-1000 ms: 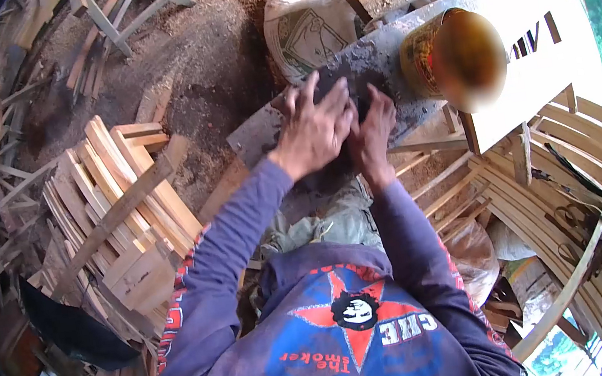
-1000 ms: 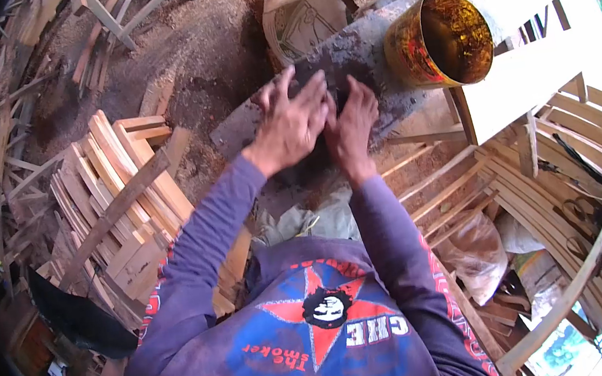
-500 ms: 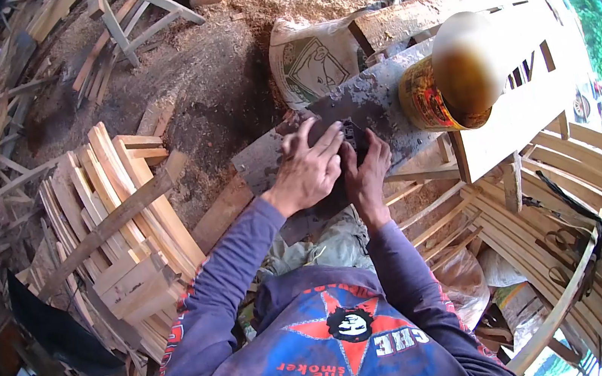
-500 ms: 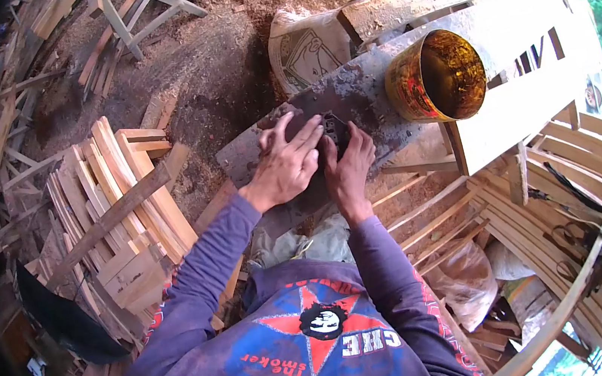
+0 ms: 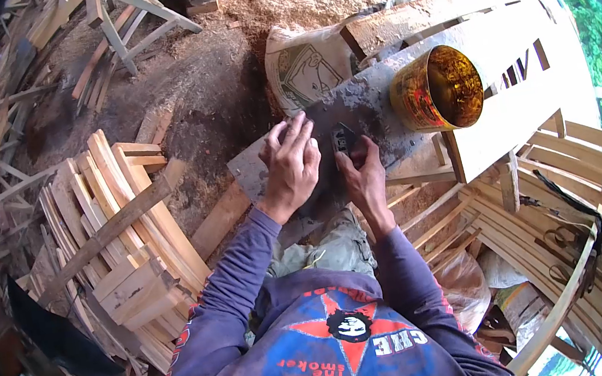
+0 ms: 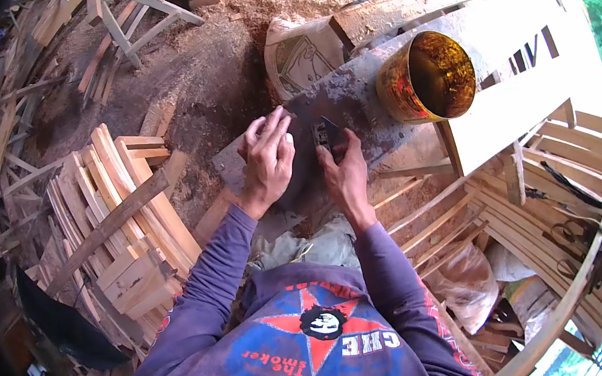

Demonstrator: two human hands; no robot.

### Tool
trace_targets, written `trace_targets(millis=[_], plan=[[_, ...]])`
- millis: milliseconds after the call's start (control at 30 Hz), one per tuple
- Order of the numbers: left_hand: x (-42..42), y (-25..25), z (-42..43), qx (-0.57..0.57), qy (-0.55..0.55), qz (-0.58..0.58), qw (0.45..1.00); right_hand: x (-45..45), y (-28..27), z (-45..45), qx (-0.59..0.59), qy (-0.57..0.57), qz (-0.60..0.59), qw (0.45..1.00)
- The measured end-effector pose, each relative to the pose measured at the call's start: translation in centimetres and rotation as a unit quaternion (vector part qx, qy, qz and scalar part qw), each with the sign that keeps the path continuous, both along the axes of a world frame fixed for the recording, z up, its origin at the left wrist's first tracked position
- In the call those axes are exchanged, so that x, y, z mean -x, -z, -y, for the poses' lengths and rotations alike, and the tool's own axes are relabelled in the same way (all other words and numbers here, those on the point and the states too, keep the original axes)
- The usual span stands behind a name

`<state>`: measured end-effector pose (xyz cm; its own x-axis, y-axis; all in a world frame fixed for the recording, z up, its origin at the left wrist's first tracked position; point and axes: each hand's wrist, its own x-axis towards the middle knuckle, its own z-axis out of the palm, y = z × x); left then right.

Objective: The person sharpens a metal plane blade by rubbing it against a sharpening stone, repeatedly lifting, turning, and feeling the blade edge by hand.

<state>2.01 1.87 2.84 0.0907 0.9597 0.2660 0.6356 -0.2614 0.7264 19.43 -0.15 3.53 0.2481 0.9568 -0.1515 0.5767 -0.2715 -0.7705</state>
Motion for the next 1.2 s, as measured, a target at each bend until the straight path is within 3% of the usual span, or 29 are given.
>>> trace_targets(millis=[33,133,333,367,433,467,533,567,633,700,800,900,967,1033,1067,1200], plan=[[0.0,0.3,0.0,0.0,0.0,-0.001,1.0,0.1,-0.9,0.2,0.113,0.036,-0.08,0.99],[-0.5,0.9,0.5,0.033,0.007,0.049,0.998,0.0,0.5,0.5,0.088,0.054,-0.072,0.992],[0.8,0.8,1.4,0.034,0.014,0.041,0.998,-1.4,-0.9,4.5,0.123,0.041,-0.059,0.99],[1.2,0.3,1.6,0.031,0.018,0.028,0.999,-1.8,-1.5,5.8,0.126,0.055,-0.165,0.977],[2.1,-1.5,2.1,0.031,0.05,0.015,0.998,-2.2,-3.3,7.8,0.134,0.084,-0.371,0.915],[2.5,-2.8,2.2,0.083,0.133,0.084,0.984,-2.4,-4.8,8.2,0.165,0.104,-0.444,0.875],[3.0,-5.6,2.4,0.206,0.267,0.211,0.917,-2.3,-8.0,8.5,0.2,0.134,-0.577,0.78],[3.1,-7.1,2.5,0.284,0.303,0.273,0.868,-2.3,-8.5,8.6,0.194,0.136,-0.58,0.78],[3.0,-8.4,3.1,0.324,0.317,0.343,0.823,-2.2,-9.2,8.7,0.203,0.044,-0.742,0.637],[3.2,-9.8,3.3,0.294,0.314,0.336,0.838,-1.8,-9.8,8.4,0.212,0.053,-0.753,0.621],[3.1,-11.2,4.1,0.239,0.279,0.335,0.868,-1.4,-9.8,8.4,0.221,0.011,-0.805,0.55],[3.0,-12.3,5.0,0.201,0.241,0.341,0.886,-0.3,-10.8,8.8,0.166,0.038,-0.795,0.582],[2.8,-12.9,5.8,0.256,0.144,0.426,0.855,0.2,-10.6,9.1,0.13,0.019,-0.797,0.589],[2.5,-13.2,6.3,0.251,0.127,0.437,0.854,0.9,-11.7,8.8,0.118,0.021,-0.71,0.694],[2.4,-13.6,6.4,0.265,0.106,0.445,0.849,1.3,-11.5,8.6,0.109,0.032,-0.741,0.661],[2.1,-15.0,7.0,0.309,0.029,0.46,0.832,2.6,-11.0,8.1,0.097,0.065,-0.759,0.641]])
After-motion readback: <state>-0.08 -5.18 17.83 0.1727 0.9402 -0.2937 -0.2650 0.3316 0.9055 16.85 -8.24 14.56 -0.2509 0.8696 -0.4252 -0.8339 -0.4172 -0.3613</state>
